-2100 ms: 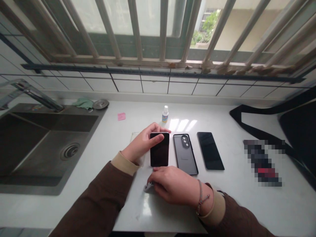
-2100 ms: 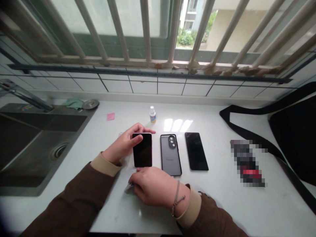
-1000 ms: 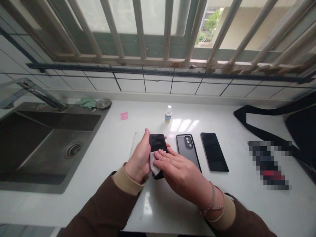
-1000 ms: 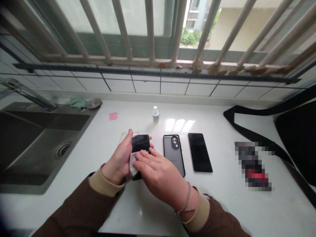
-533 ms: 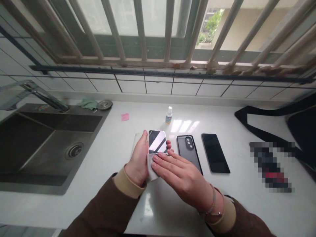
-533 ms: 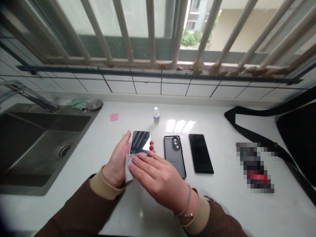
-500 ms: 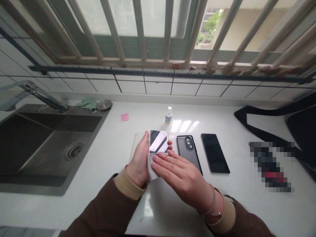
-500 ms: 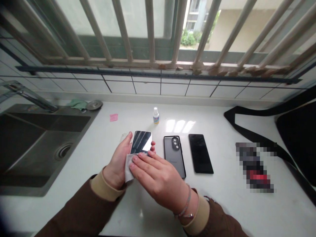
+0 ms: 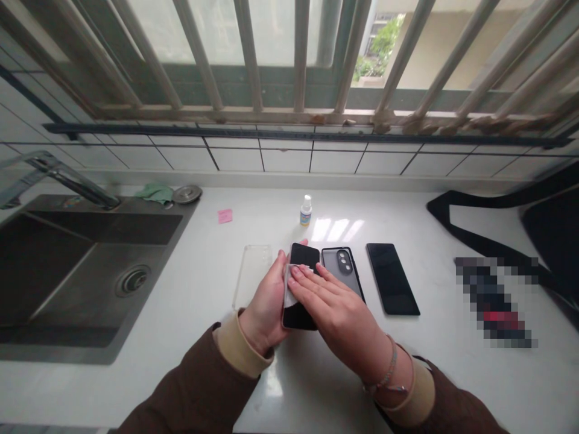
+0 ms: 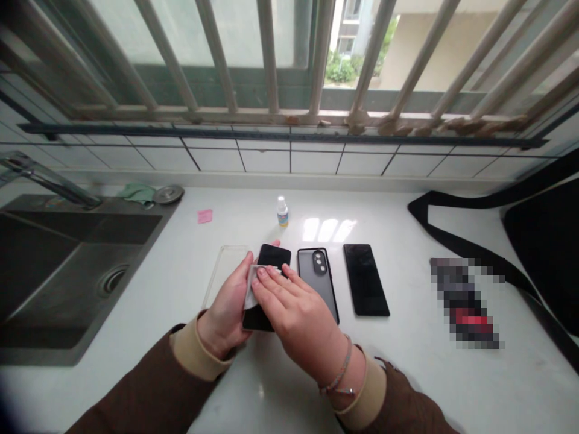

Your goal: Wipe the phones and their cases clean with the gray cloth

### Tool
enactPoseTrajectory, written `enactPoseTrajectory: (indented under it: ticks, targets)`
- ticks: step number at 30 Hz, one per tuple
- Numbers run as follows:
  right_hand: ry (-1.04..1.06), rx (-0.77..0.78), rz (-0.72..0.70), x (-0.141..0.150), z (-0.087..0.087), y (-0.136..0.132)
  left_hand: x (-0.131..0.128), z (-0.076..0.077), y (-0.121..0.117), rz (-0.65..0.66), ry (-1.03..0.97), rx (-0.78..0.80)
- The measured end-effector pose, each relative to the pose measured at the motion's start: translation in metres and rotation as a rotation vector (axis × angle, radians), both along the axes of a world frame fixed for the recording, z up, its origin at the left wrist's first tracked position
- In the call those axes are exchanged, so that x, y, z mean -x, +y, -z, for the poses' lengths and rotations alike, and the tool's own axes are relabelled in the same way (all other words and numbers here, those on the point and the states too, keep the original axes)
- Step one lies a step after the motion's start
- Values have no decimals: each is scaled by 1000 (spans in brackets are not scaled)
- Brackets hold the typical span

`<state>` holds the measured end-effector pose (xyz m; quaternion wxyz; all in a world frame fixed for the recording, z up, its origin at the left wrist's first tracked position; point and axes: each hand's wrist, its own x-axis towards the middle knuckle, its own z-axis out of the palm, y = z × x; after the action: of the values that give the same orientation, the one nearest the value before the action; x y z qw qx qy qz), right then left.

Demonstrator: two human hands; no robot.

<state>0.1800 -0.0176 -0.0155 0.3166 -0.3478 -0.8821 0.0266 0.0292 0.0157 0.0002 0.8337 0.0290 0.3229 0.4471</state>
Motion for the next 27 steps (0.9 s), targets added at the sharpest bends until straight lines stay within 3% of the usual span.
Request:
enactPoseTrajectory:
  ticks: [9,12,17,20,23,27]
  targets:
    - [71,-8,251,-6,8,4,-15,3,-8,77,-17,-112]
    - [75,0,176,-5,6,3,-11,2,-4,49,-21,-127]
    - [63,15,-143,1,3,0,11,2,10,21,122,39]
    - [71,41,-250,2,5,1,20,1,17,-28,209,59]
    - [68,55,-210,1,8,3,17,0,15,-6,200,76]
    - [47,60,-43,-1,12,7,3,4,5,38,102,73]
